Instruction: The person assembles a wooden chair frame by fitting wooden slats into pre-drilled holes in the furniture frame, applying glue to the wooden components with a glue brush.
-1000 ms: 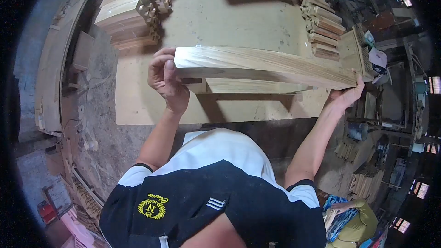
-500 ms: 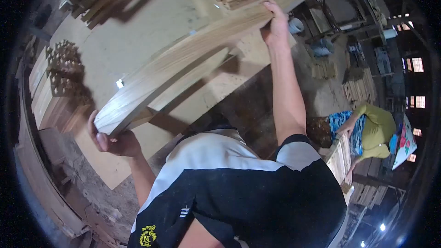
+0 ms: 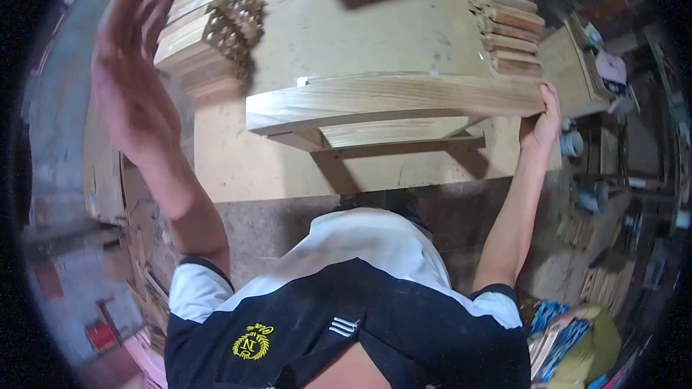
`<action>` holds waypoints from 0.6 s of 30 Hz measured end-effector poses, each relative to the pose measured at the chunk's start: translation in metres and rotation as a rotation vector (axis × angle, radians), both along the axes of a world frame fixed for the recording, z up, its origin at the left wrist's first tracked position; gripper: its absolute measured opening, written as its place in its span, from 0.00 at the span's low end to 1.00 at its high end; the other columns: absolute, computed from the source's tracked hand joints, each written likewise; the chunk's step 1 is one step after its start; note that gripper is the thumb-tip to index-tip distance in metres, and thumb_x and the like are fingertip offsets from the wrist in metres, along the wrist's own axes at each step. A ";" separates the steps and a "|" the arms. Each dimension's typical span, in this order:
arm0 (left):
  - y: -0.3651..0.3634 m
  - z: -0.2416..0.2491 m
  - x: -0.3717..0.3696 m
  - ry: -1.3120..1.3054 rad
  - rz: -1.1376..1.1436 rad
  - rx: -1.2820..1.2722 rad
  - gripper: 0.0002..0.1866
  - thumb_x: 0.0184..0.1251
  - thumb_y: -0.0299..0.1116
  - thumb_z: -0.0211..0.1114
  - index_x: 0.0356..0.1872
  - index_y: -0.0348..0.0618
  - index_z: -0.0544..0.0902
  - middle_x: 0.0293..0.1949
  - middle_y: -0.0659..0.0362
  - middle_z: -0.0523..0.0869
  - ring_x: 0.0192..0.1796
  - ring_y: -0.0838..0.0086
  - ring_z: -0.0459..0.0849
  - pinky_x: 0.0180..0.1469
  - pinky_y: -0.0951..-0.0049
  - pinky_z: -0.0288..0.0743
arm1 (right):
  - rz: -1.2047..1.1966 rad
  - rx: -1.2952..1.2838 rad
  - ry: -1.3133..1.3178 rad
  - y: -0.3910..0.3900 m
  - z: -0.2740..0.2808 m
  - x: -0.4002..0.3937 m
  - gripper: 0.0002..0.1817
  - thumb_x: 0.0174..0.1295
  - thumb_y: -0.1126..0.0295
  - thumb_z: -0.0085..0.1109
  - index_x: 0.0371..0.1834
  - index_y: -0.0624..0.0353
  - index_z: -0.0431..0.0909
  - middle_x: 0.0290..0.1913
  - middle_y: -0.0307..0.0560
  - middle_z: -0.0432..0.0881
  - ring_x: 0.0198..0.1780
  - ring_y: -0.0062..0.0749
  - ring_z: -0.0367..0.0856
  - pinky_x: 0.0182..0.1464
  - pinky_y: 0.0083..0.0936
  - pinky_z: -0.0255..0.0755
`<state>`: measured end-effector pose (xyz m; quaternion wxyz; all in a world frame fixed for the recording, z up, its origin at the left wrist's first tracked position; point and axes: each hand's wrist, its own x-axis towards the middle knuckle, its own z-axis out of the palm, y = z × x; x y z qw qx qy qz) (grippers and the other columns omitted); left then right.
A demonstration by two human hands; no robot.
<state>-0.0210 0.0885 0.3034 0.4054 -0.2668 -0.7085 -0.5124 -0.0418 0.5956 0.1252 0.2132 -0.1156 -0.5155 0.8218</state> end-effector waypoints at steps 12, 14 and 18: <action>0.124 -0.084 -0.016 -0.961 0.014 -1.055 0.61 0.40 0.86 0.57 0.57 0.32 0.83 0.22 0.50 0.84 0.31 0.61 0.86 0.36 0.60 0.78 | 0.174 0.113 -0.162 -0.014 0.029 0.029 0.16 0.71 0.60 0.55 0.54 0.57 0.80 0.49 0.44 0.81 0.49 0.31 0.82 0.48 0.34 0.81; 0.131 -0.070 0.003 -1.045 -0.001 -1.212 0.65 0.29 0.85 0.65 0.57 0.31 0.83 0.19 0.53 0.83 0.26 0.65 0.84 0.30 0.63 0.75 | 0.320 0.094 -0.152 -0.002 0.021 0.048 0.18 0.71 0.57 0.54 0.56 0.57 0.78 0.48 0.43 0.81 0.47 0.32 0.83 0.45 0.35 0.83; 0.135 -0.070 0.055 -1.103 -0.108 -1.096 0.32 0.41 0.51 0.79 0.44 0.37 0.87 0.21 0.54 0.83 0.25 0.65 0.84 0.32 0.64 0.78 | 0.443 0.167 -0.098 0.015 0.016 0.098 0.27 0.70 0.50 0.56 0.62 0.60 0.73 0.54 0.47 0.78 0.50 0.37 0.82 0.44 0.36 0.84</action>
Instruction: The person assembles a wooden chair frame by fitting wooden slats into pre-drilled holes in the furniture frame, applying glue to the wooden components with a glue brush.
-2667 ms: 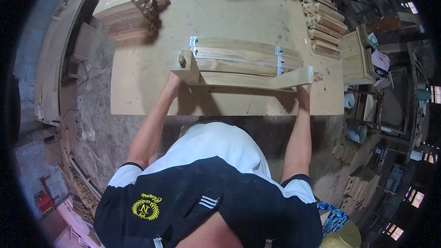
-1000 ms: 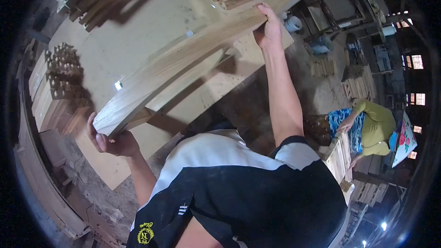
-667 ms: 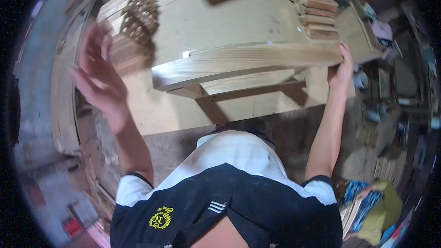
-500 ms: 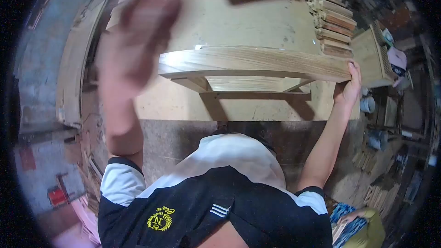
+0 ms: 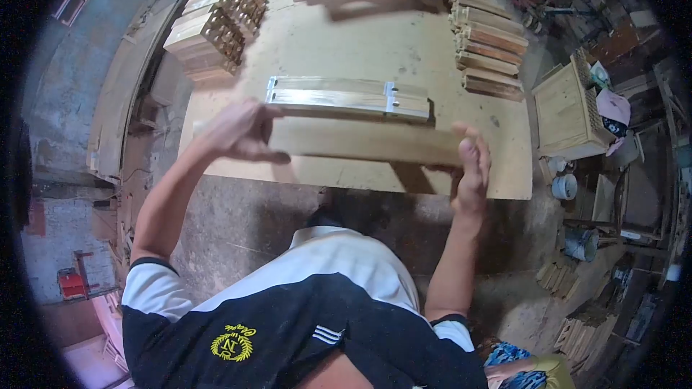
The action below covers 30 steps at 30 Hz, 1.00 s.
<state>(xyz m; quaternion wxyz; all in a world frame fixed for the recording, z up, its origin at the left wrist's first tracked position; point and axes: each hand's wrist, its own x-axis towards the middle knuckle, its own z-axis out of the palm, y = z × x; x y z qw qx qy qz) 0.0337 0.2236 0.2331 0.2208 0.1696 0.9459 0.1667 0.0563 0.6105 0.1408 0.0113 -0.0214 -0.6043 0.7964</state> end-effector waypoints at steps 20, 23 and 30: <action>-0.035 0.066 -0.158 1.294 -0.173 -0.151 0.28 0.42 0.53 0.75 0.38 0.42 0.81 0.33 0.54 0.84 0.38 0.60 0.86 0.43 0.63 0.79 | -0.187 0.402 0.520 0.026 0.043 -0.063 0.43 0.62 0.55 0.70 0.73 0.69 0.60 0.65 0.58 0.72 0.67 0.42 0.71 0.71 0.39 0.62; -0.058 0.073 -0.256 1.419 -0.163 -0.124 0.28 0.43 0.54 0.76 0.40 0.43 0.82 0.35 0.55 0.84 0.40 0.61 0.86 0.45 0.62 0.79 | -0.152 0.490 0.285 0.041 0.003 -0.057 0.27 0.65 0.62 0.66 0.61 0.70 0.73 0.53 0.48 0.78 0.57 0.34 0.76 0.64 0.31 0.67; -0.105 0.046 -0.485 1.401 -0.157 -0.228 0.29 0.48 0.59 0.74 0.41 0.46 0.80 0.43 0.53 0.85 0.48 0.56 0.85 0.53 0.58 0.78 | -0.194 0.530 -0.217 0.032 -0.069 -0.034 0.09 0.65 0.76 0.63 0.46 0.66 0.81 0.37 0.37 0.79 0.36 0.17 0.74 0.40 0.18 0.71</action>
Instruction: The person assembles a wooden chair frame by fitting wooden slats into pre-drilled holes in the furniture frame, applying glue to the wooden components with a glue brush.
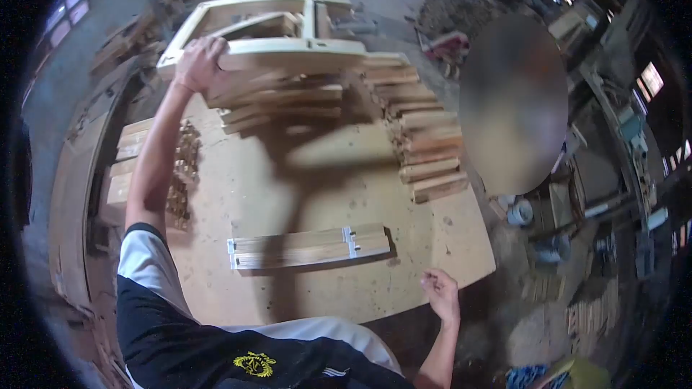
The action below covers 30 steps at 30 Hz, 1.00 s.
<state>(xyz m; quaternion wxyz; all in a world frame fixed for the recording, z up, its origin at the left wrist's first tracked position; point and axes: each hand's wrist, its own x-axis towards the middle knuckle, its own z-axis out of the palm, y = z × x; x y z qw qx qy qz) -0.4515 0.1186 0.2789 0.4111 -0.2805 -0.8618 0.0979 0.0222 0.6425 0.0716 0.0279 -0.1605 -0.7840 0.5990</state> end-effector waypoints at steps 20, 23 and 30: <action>0.179 -0.268 0.326 -1.158 -0.089 0.204 0.59 0.43 0.63 0.76 0.74 0.38 0.61 0.64 0.42 0.70 0.67 0.50 0.68 0.72 0.39 0.51 | -0.530 0.282 -0.523 0.056 -0.085 -0.283 0.28 0.61 0.47 0.67 0.47 0.63 0.76 0.32 0.48 0.82 0.25 0.35 0.85 0.24 0.28 0.78; 0.174 -0.285 0.341 -1.156 -0.031 0.216 0.60 0.40 0.66 0.76 0.72 0.39 0.63 0.63 0.44 0.71 0.67 0.49 0.68 0.73 0.40 0.49 | -0.600 0.164 -0.384 0.050 -0.089 -0.279 0.25 0.60 0.51 0.68 0.43 0.65 0.76 0.29 0.48 0.82 0.24 0.32 0.84 0.22 0.27 0.77; 0.189 -0.258 0.366 -1.061 -0.081 0.510 0.56 0.47 0.61 0.76 0.74 0.38 0.64 0.68 0.40 0.68 0.70 0.49 0.66 0.73 0.45 0.53 | -0.211 -1.083 0.168 0.049 -0.099 -0.155 0.19 0.64 0.65 0.64 0.55 0.61 0.76 0.50 0.40 0.83 0.51 0.30 0.82 0.52 0.31 0.78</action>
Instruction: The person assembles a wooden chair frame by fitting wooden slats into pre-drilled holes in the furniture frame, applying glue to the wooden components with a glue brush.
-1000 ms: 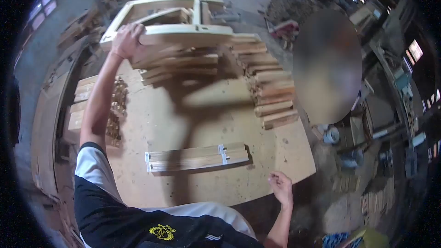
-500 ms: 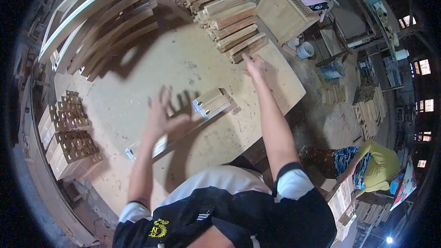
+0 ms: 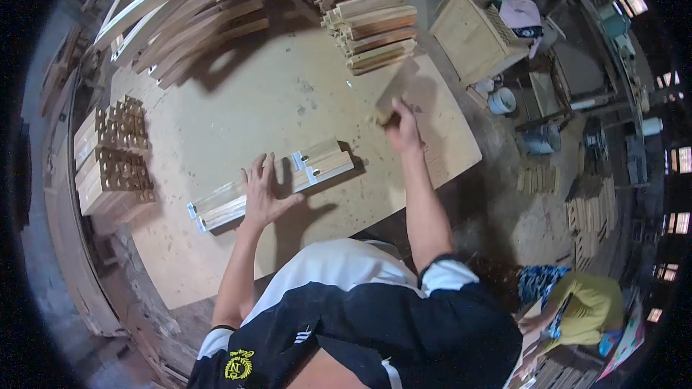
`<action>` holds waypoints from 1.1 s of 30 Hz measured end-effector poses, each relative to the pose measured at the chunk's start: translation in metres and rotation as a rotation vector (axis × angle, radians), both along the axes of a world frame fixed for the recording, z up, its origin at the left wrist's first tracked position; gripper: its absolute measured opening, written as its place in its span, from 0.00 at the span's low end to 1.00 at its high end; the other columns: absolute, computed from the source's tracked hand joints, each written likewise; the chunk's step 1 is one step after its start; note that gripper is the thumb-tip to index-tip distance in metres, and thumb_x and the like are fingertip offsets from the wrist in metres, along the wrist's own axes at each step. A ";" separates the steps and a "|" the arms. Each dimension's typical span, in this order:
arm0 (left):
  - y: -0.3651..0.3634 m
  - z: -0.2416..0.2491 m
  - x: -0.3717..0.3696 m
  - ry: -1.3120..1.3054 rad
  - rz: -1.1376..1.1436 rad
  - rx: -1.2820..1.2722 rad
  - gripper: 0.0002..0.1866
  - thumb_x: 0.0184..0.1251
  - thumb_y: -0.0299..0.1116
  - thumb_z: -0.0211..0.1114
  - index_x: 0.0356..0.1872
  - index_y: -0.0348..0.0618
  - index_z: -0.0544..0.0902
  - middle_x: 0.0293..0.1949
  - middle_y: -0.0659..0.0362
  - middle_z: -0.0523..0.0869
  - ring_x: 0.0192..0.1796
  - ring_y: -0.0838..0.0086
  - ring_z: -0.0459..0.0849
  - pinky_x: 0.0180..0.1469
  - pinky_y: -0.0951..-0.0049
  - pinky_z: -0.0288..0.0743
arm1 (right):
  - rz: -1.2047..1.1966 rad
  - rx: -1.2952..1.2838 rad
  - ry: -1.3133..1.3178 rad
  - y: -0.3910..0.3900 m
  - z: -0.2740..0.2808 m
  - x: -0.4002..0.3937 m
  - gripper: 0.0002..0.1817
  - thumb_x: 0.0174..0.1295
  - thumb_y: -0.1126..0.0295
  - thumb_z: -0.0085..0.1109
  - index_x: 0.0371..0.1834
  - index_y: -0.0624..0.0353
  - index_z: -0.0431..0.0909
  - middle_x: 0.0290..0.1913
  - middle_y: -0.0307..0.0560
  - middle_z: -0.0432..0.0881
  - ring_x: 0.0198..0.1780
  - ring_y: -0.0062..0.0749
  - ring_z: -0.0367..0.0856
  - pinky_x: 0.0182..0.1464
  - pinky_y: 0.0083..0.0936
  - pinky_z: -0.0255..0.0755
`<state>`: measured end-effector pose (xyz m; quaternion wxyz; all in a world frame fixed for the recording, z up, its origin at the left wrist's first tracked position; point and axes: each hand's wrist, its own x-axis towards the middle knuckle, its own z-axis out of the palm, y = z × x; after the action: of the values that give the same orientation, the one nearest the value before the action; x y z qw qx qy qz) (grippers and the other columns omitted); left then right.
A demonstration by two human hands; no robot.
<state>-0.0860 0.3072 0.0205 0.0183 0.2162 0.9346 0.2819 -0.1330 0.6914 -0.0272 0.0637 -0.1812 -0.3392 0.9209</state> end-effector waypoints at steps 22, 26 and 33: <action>0.117 0.118 0.027 -0.331 -0.444 0.012 0.15 0.53 0.36 0.72 0.39 0.38 0.83 0.28 0.46 0.84 0.33 0.51 0.83 0.39 0.57 0.76 | 0.877 1.954 0.535 -0.008 0.130 0.132 0.20 0.54 0.66 0.68 0.48 0.63 0.78 0.40 0.52 0.81 0.44 0.52 0.81 0.48 0.44 0.74; 0.091 0.149 -0.014 -0.255 -0.056 0.601 0.19 0.57 0.38 0.74 0.45 0.37 0.84 0.36 0.54 0.88 0.35 0.68 0.83 0.40 0.68 0.77 | 0.904 1.227 0.309 -0.028 0.105 0.106 0.13 0.58 0.69 0.65 0.43 0.65 0.81 0.38 0.52 0.85 0.36 0.37 0.84 0.38 0.32 0.76; 0.114 0.121 -0.033 -0.247 0.334 1.124 0.30 0.62 0.55 0.71 0.50 0.35 0.81 0.42 0.54 0.85 0.43 0.73 0.82 0.48 0.69 0.77 | 0.621 1.176 0.564 -0.103 0.103 0.035 0.14 0.65 0.69 0.63 0.49 0.65 0.78 0.40 0.50 0.86 0.37 0.31 0.86 0.40 0.29 0.80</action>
<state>-0.1192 0.4207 0.1413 -0.0349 0.0084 0.6544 0.7553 -0.0977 0.5882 0.0756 -0.0288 0.2325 -0.7852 0.5733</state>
